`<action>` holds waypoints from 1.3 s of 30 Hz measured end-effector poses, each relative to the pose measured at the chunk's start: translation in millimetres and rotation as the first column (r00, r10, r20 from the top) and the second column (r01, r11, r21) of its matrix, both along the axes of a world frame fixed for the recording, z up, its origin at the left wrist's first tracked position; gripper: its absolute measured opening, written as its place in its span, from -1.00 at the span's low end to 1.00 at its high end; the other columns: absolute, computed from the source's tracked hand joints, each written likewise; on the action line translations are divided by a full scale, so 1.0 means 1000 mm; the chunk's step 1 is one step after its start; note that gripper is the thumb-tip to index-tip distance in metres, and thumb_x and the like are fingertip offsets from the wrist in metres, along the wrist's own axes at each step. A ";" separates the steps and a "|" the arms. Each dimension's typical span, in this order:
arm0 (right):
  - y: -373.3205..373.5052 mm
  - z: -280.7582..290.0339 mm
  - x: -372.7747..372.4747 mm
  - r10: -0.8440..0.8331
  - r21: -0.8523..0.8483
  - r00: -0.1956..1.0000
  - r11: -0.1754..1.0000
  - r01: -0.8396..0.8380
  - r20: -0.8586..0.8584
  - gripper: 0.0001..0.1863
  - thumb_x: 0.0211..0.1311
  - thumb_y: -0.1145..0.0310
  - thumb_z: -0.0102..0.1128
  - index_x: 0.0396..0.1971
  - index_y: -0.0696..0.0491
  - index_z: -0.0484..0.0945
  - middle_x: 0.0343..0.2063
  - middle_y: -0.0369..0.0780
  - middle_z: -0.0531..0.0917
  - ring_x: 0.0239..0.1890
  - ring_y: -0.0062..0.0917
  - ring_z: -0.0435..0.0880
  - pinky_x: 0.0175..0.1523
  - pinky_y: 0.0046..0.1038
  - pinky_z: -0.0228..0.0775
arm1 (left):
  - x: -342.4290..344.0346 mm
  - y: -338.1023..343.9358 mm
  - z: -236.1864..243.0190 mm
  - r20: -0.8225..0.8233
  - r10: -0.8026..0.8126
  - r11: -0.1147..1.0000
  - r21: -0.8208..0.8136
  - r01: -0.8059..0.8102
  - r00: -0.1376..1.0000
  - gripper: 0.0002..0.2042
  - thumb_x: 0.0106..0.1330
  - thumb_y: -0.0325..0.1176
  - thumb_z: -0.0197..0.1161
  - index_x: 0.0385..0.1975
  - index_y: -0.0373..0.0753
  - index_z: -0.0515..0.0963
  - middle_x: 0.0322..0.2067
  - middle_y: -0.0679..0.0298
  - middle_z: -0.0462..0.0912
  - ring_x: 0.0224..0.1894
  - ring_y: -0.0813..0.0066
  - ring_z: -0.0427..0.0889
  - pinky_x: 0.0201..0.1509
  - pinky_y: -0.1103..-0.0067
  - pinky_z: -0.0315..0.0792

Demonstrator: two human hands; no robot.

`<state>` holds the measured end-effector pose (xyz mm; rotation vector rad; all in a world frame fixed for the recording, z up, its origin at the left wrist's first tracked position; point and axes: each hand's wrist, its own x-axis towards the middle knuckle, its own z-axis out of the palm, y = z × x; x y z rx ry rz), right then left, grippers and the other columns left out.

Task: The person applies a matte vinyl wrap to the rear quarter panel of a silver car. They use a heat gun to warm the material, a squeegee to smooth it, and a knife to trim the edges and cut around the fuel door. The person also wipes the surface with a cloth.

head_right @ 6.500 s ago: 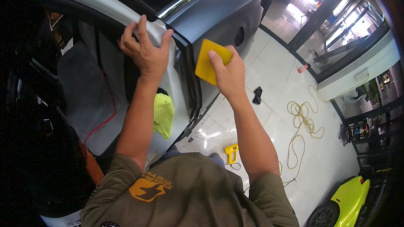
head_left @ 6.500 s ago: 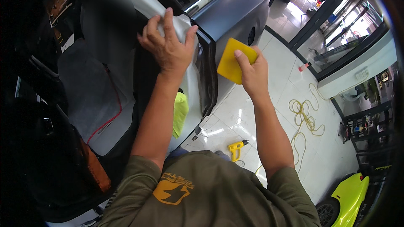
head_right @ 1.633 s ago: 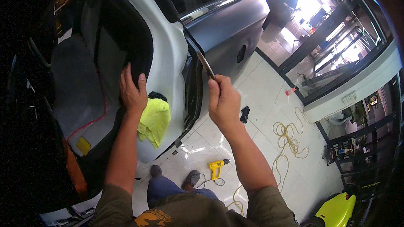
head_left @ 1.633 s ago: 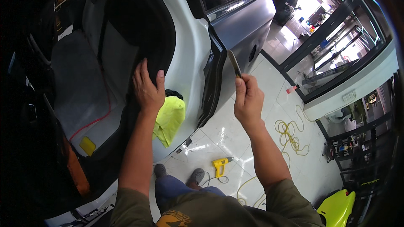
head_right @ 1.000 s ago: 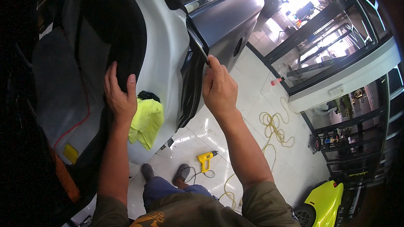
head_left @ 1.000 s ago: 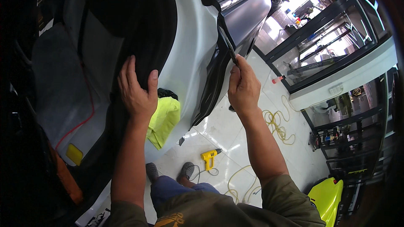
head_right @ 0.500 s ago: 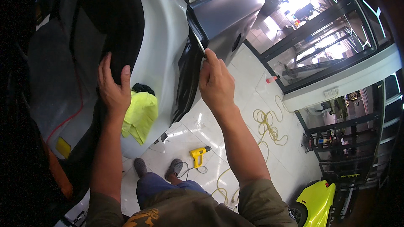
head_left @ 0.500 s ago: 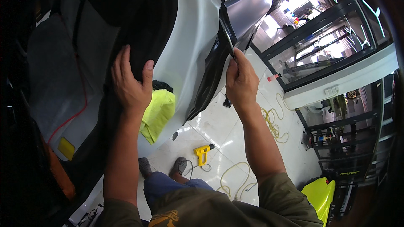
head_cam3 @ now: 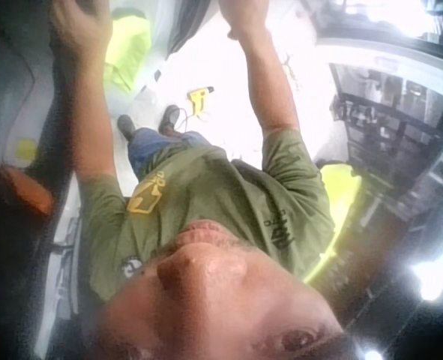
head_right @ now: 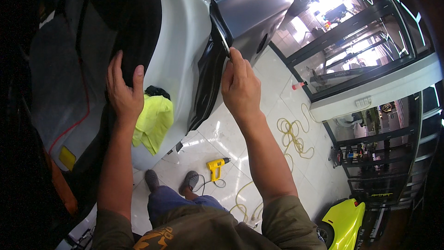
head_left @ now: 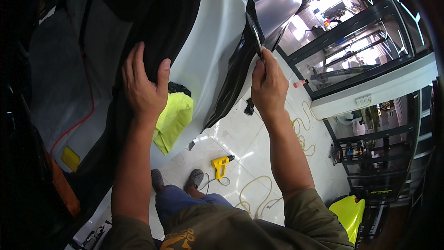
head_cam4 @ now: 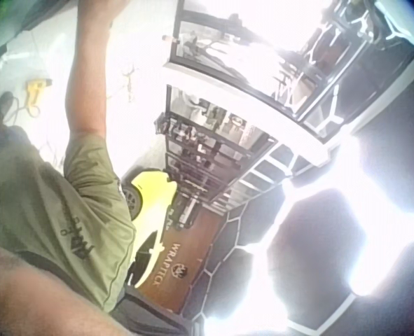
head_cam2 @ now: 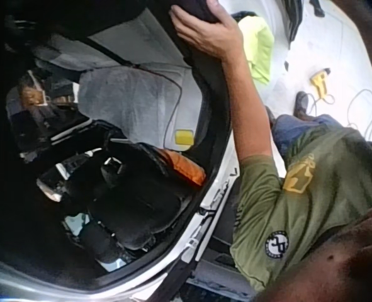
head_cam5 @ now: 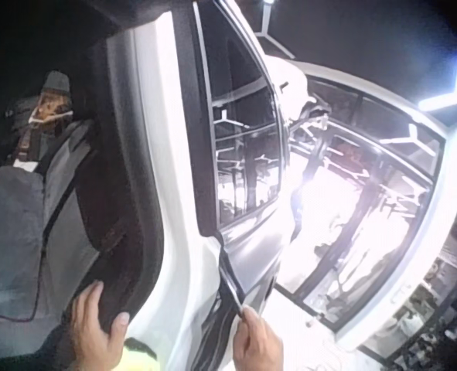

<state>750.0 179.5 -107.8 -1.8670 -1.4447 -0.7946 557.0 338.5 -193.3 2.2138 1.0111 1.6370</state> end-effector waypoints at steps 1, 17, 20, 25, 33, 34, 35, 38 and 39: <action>0.001 0.001 -0.001 0.002 0.008 1.000 1.000 -0.002 0.013 -0.68 0.21 0.55 0.14 -0.01 0.12 0.48 -0.51 -0.17 0.58 -0.57 -0.31 0.60 -0.44 -0.33 0.45 | 0.000 0.001 -0.001 0.007 -0.005 1.000 0.002 0.005 1.000 -0.45 0.37 -0.05 0.16 0.23 -0.29 0.34 0.18 -0.05 0.41 0.22 -0.04 0.40 0.29 0.19 0.26; -0.009 0.023 0.000 -0.059 -0.142 0.969 0.985 0.095 0.239 -0.70 0.11 0.52 0.23 -0.11 0.03 0.56 -0.65 -0.25 0.55 -0.58 -0.41 0.49 -0.45 -0.37 0.35 | -0.002 -0.002 0.000 0.004 0.009 1.000 -0.030 -0.009 1.000 -0.44 0.35 -0.01 0.18 0.22 -0.27 0.38 0.16 -0.04 0.43 0.19 -0.01 0.43 0.26 0.20 0.29; -0.011 0.024 -0.004 -0.090 -0.178 0.973 0.976 0.129 0.211 -0.72 0.12 0.52 0.22 -0.12 0.04 0.56 -0.64 -0.24 0.56 -0.57 -0.40 0.50 -0.44 -0.34 0.36 | -0.003 -0.001 0.001 0.010 0.011 1.000 -0.019 -0.011 1.000 -0.43 0.34 0.00 0.19 0.22 -0.27 0.38 0.15 -0.03 0.44 0.19 -0.01 0.43 0.26 0.20 0.30; -0.016 0.021 -0.005 -0.104 -0.197 0.981 0.971 0.136 0.165 -0.75 0.15 0.50 0.20 -0.13 0.06 0.56 -0.64 -0.21 0.55 -0.57 -0.38 0.50 -0.43 -0.33 0.36 | -0.001 -0.002 0.000 0.033 0.012 1.000 -0.009 -0.011 0.999 -0.42 0.33 0.02 0.20 0.22 -0.27 0.38 0.14 -0.02 0.45 0.18 -0.01 0.44 0.25 0.21 0.31; -0.022 0.020 -0.009 -0.111 -0.216 0.988 0.968 0.132 0.103 -0.78 0.19 0.49 0.17 -0.15 0.09 0.57 -0.64 -0.18 0.56 -0.56 -0.36 0.53 -0.42 -0.33 0.38 | 0.000 0.002 -0.003 0.072 -0.006 0.999 0.033 0.004 0.997 -0.43 0.32 0.00 0.22 0.18 -0.30 0.41 0.11 -0.04 0.47 0.14 -0.04 0.47 0.21 0.23 0.34; -0.022 0.019 -0.009 -0.109 -0.215 0.990 0.968 0.127 0.094 -0.79 0.19 0.49 0.16 -0.15 0.09 0.57 -0.64 -0.18 0.55 -0.56 -0.35 0.54 -0.42 -0.32 0.38 | 0.000 0.003 -0.003 0.084 -0.010 0.999 0.041 0.007 0.996 -0.43 0.32 0.00 0.22 0.18 -0.31 0.41 0.10 -0.05 0.48 0.13 -0.04 0.47 0.21 0.24 0.34; -0.023 0.019 -0.009 -0.106 -0.213 0.991 0.969 0.122 0.086 -0.79 0.19 0.50 0.16 -0.15 0.10 0.57 -0.64 -0.18 0.55 -0.56 -0.35 0.54 -0.42 -0.32 0.38 | 0.001 0.004 -0.003 0.080 0.004 0.998 0.055 -0.008 0.997 -0.43 0.31 0.01 0.23 0.16 -0.31 0.42 0.09 -0.04 0.49 0.11 -0.03 0.49 0.18 0.24 0.36; -0.025 0.017 -0.007 -0.108 -0.216 0.991 0.969 0.123 0.080 -0.79 0.19 0.49 0.16 -0.16 0.10 0.57 -0.64 -0.17 0.56 -0.56 -0.34 0.55 -0.41 -0.31 0.38 | 0.000 0.004 -0.004 0.076 0.020 0.997 0.070 -0.025 0.997 -0.43 0.30 0.01 0.24 0.14 -0.33 0.44 0.07 -0.03 0.51 0.08 -0.02 0.50 0.15 0.25 0.38; -0.026 0.016 -0.007 -0.115 -0.215 0.991 0.968 0.129 0.074 -0.79 0.19 0.49 0.16 -0.16 0.10 0.57 -0.64 -0.16 0.56 -0.56 -0.34 0.55 -0.41 -0.31 0.38 | 0.000 0.003 -0.003 0.079 0.007 0.998 0.058 -0.012 0.997 -0.44 0.31 -0.02 0.23 0.15 -0.32 0.43 0.08 -0.05 0.50 0.10 -0.03 0.49 0.18 0.25 0.36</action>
